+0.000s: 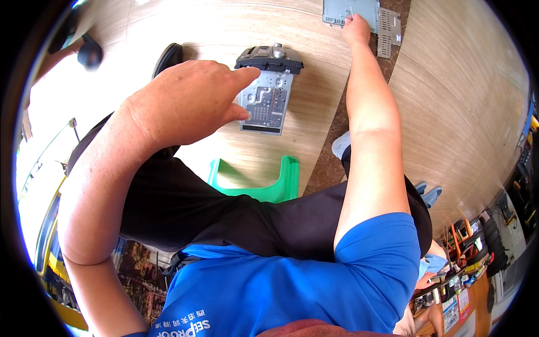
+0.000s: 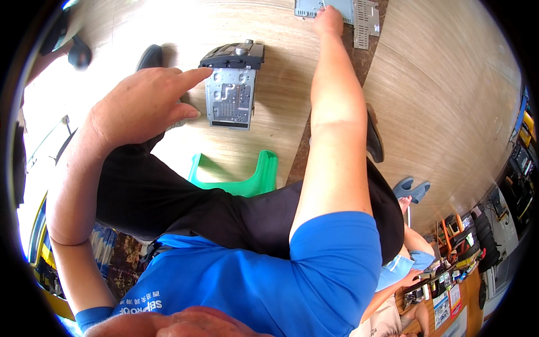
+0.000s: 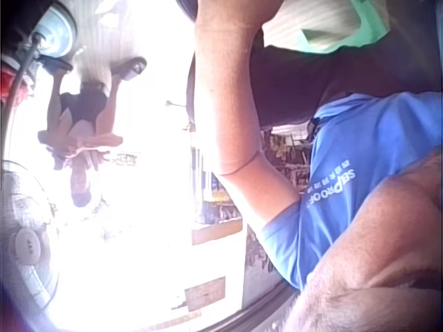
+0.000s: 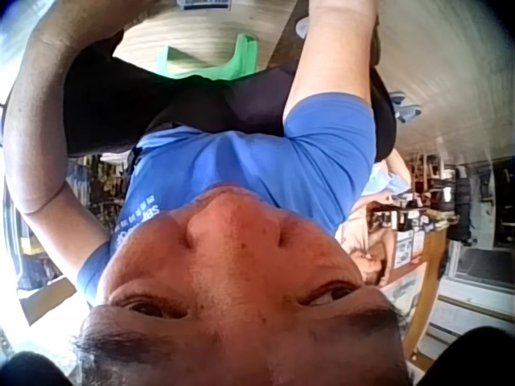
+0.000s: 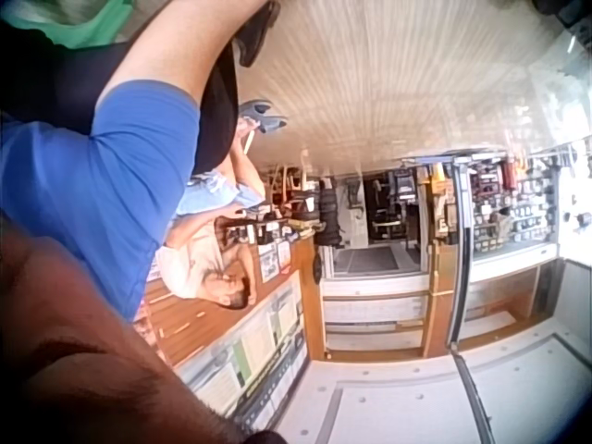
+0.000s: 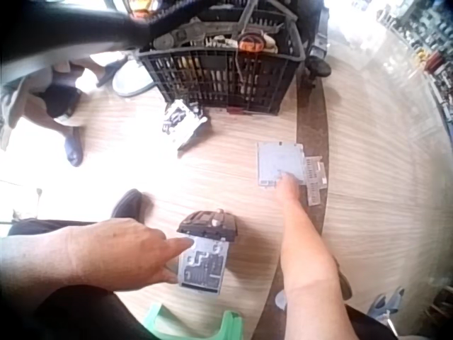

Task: The person disassembles a car stereo unit by hand and with a screwdriver, removing a metal cover and inspecting the interior parts.

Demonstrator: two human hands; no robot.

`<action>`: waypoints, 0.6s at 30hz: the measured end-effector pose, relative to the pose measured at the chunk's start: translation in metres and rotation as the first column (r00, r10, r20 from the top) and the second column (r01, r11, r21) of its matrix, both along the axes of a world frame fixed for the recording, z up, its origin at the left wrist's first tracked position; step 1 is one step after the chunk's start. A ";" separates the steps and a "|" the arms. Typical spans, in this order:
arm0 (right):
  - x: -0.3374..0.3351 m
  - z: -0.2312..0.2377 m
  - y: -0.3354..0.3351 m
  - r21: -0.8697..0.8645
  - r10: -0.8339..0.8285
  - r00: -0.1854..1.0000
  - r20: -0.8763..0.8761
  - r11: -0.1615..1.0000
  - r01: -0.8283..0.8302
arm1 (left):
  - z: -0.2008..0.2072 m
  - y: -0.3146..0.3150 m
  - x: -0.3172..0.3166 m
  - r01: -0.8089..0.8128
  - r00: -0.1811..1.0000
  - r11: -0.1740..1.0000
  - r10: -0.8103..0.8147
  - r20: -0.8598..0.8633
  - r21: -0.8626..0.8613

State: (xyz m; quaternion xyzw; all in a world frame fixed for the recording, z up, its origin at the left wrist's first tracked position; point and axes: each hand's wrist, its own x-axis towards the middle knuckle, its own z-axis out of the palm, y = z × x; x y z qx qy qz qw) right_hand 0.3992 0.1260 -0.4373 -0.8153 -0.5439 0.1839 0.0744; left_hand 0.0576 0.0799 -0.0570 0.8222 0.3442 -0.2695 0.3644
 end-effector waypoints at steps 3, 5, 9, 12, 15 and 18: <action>-0.021 0.008 0.001 0.024 -0.161 0.969 -0.185 0.985 0.168 | 0.002 -0.002 -0.008 -0.031 0.999 0.999 0.031 -0.016 0.025; -0.027 0.014 0.003 0.068 -0.234 0.949 -0.212 0.965 0.253 | 0.006 -0.001 -0.008 -0.042 0.999 0.998 0.042 -0.016 0.047; 0.016 0.019 0.008 0.108 -0.340 0.675 -0.655 0.842 0.529 | 0.009 0.002 -0.003 -0.030 1.000 0.996 0.030 0.003 0.080; 0.005 0.062 0.016 0.185 -0.177 0.488 -0.855 0.774 0.605 | 0.001 0.000 -0.018 -0.044 0.989 0.975 0.011 0.146 0.220; -0.059 0.142 0.022 0.143 -0.005 0.216 -0.976 0.733 0.665 | 0.003 -0.005 -0.033 -0.142 0.969 0.944 0.070 0.238 0.299; -0.085 0.238 0.012 0.172 0.168 0.067 -0.984 0.760 0.626 | 0.016 -0.001 -0.029 -0.205 0.949 0.945 0.128 0.288 0.255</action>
